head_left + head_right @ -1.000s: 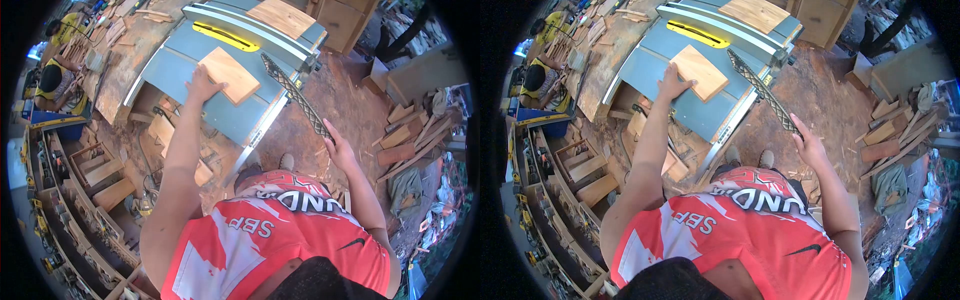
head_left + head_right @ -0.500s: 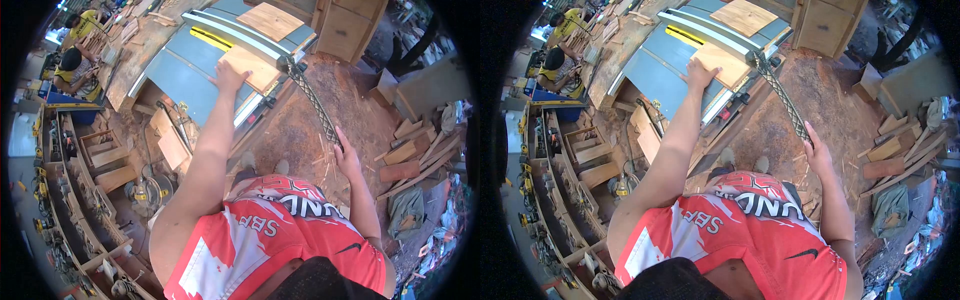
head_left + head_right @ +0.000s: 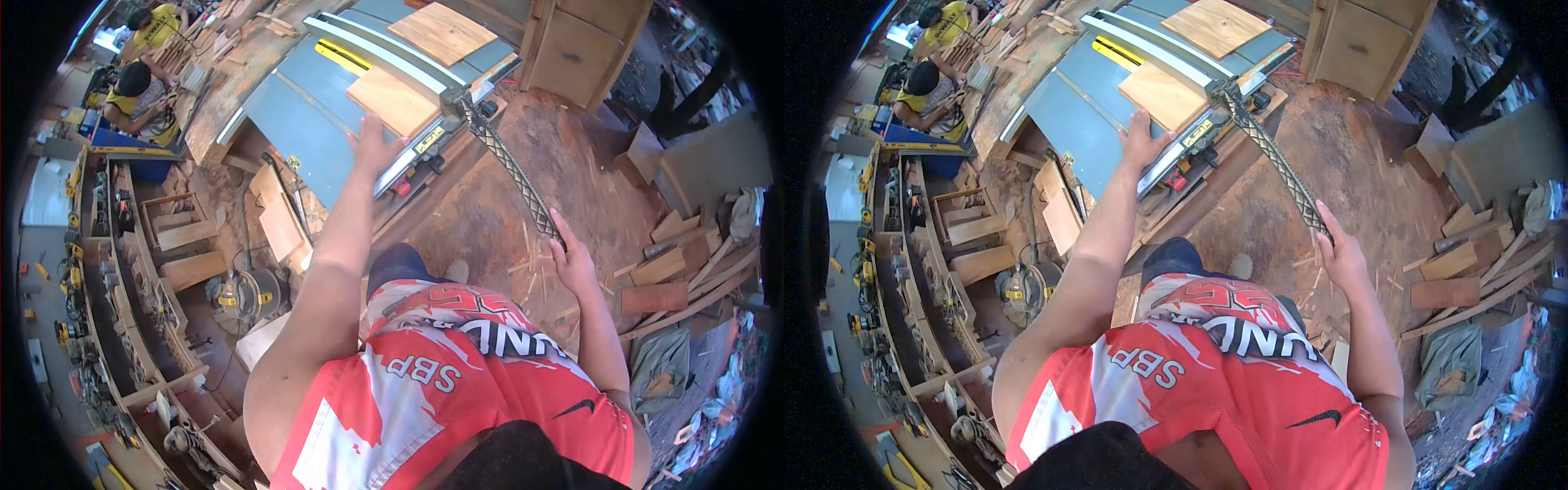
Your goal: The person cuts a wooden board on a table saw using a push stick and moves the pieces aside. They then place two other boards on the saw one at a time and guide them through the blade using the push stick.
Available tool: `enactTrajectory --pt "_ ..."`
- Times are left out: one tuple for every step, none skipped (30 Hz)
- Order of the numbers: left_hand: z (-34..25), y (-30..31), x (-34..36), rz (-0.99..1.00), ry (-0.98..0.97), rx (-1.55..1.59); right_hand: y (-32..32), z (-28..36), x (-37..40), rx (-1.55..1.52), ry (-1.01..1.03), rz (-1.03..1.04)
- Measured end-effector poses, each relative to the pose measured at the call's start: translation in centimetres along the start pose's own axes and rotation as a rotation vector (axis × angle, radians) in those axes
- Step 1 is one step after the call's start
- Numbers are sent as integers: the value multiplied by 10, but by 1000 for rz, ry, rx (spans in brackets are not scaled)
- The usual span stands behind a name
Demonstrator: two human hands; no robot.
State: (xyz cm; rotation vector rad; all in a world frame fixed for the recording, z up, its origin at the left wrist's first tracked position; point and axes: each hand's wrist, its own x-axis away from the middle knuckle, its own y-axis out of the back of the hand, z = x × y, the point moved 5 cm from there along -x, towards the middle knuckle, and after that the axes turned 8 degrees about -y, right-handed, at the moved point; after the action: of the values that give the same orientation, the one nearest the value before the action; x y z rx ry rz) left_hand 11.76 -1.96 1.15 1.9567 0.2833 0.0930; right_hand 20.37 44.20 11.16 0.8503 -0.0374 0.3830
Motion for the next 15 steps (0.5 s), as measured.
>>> enactTrajectory --pt "4 0 0 -1 11 -2 3 5 0 20 50 -31" --pt "5 -1 -4 0 -1 -6 7 9 -1 21 55 -24" --pt "6 -2 -4 2 -15 -12 9 13 -3 66 -4 16" --pt "9 -4 -2 -2 -8 -16 9 15 -5 110 -58 54" --pt "9 -6 -4 9 -13 -17 8 17 -10 109 -43 54" --pt "10 -5 -7 18 -18 -19 7 21 -15 154 25 48" --pt "10 -1 -10 1 -11 -25 7 31 -21 200 93 39" --pt "9 0 -9 7 -13 -19 8 41 -28 201 110 40" --pt "9 -1 -7 16 -13 -10 8 50 -37 334 58 65" --pt "7 2 -6 13 -13 -6 9 62 -44 468 4 89" --pt "7 3 -6 6 -4 -4 12 75 -54 472 14 92" --pt "7 3 -8 24 -2 -1 14 87 -64 558 20 108" --pt "7 3 -8 43 -4 2 15 98 -72 641 24 121" --pt "8 4 -9 38 -2 1 18 109 -78 641 29 119" --pt "9 4 -10 35 3 4 19 118 -84 694 24 132"
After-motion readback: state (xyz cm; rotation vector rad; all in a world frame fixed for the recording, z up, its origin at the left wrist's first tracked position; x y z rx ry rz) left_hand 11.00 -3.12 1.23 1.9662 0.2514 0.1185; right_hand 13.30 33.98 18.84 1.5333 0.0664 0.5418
